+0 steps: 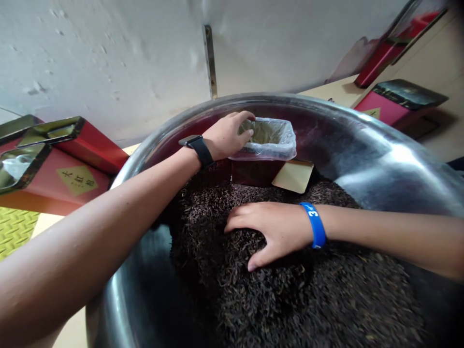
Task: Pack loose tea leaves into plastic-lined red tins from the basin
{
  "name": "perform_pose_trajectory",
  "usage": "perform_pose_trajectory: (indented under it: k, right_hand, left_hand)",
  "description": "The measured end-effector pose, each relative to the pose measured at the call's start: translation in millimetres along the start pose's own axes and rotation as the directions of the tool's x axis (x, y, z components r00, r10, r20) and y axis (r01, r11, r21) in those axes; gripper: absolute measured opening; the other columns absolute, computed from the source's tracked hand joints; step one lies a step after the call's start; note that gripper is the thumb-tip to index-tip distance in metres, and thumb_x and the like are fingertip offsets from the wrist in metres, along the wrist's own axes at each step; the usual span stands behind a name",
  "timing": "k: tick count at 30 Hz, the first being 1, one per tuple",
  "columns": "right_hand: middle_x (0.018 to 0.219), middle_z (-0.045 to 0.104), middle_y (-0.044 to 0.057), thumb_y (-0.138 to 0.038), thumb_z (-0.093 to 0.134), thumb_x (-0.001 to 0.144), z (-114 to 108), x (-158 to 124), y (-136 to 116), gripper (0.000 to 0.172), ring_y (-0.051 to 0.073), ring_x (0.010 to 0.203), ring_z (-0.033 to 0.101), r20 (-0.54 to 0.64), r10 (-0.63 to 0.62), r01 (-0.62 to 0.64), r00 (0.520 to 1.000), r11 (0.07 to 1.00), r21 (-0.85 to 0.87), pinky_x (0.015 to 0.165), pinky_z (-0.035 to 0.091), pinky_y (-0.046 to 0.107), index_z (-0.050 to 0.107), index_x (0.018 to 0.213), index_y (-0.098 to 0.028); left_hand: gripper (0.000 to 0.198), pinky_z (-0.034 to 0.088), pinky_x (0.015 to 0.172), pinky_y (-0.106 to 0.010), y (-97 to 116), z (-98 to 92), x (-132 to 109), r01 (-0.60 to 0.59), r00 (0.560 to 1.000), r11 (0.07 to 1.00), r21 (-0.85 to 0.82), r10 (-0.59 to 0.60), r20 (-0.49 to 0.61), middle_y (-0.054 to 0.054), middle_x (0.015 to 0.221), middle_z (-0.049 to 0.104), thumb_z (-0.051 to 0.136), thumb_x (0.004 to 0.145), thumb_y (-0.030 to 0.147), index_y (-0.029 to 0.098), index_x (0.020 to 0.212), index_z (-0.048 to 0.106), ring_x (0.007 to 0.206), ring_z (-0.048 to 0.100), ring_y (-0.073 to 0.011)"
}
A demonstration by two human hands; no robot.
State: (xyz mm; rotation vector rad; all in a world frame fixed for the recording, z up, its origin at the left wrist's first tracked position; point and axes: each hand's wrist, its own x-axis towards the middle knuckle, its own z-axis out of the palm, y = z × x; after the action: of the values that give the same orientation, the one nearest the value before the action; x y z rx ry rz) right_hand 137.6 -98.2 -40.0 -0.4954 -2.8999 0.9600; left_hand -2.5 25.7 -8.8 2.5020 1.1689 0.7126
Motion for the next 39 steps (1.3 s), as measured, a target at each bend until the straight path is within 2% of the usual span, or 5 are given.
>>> perform_pose_trajectory:
  k: [10,13,18,29,39]
  right_hand:
    - [0.109,0.055,0.009,-0.045,0.065,0.067,-23,-6,-4,0.060,0.018,0.100,0.050,-0.003,-0.001,0.001,1.000,1.000,0.016,0.090,0.037,0.030,0.050,0.116,-0.015]
    - [0.103,0.057,0.007,-0.039,0.065,0.069,-32,-8,-7,0.043,0.017,0.094,0.051,-0.035,0.021,-0.021,0.999,1.000,0.008,0.086,0.038,0.029,0.056,0.103,-0.015]
    - [0.080,0.059,0.002,-0.025,0.058,0.077,-31,-7,-13,0.012,0.011,0.074,0.053,0.015,0.075,-0.075,0.997,0.997,0.001,0.070,0.040,0.024,0.061,0.082,-0.015]
    - [0.077,0.060,0.001,-0.022,0.053,0.077,-3,-2,-18,0.011,0.012,0.069,0.052,-0.003,0.169,-0.168,0.986,0.984,-0.055,0.063,0.038,0.024,0.062,0.081,-0.018]
    - [0.080,0.061,0.002,-0.016,0.050,0.080,-20,-4,-16,0.011,0.012,0.076,0.054,-0.077,0.124,-0.123,0.989,0.992,0.021,0.073,0.040,0.025,0.062,0.081,-0.016]
  left_hand:
    - [0.034,0.031,0.098,-0.033,1,-0.5,-1,0.007,1.000,1.000,-0.024,-0.007,-0.001,-0.005,0.115,0.053,0.049,0.078,0.022,0.020,0.112,0.051,0.109,0.046,-0.0195]
    - [0.035,0.031,0.097,-0.033,1,-0.7,-1,0.009,1.000,1.000,-0.016,-0.009,0.003,-0.005,0.115,0.053,0.049,0.078,0.022,0.021,0.113,0.050,0.108,0.046,-0.0195]
    - [0.035,0.031,0.098,-0.033,0,-0.4,-2,-0.003,1.000,1.000,-0.024,0.002,-0.008,-0.006,0.116,0.053,0.048,0.078,0.021,0.020,0.113,0.051,0.109,0.046,-0.0199]
    - [0.034,0.031,0.098,-0.033,-3,1.2,0,-0.027,0.999,1.000,0.016,0.028,-0.022,-0.005,0.116,0.053,0.047,0.079,0.022,0.020,0.112,0.052,0.110,0.046,-0.0194]
    - [0.034,0.032,0.098,-0.033,-2,-1.3,-1,-0.018,1.000,1.000,-0.003,0.018,-0.006,-0.005,0.116,0.053,0.049,0.078,0.022,0.020,0.112,0.051,0.109,0.046,-0.0194]
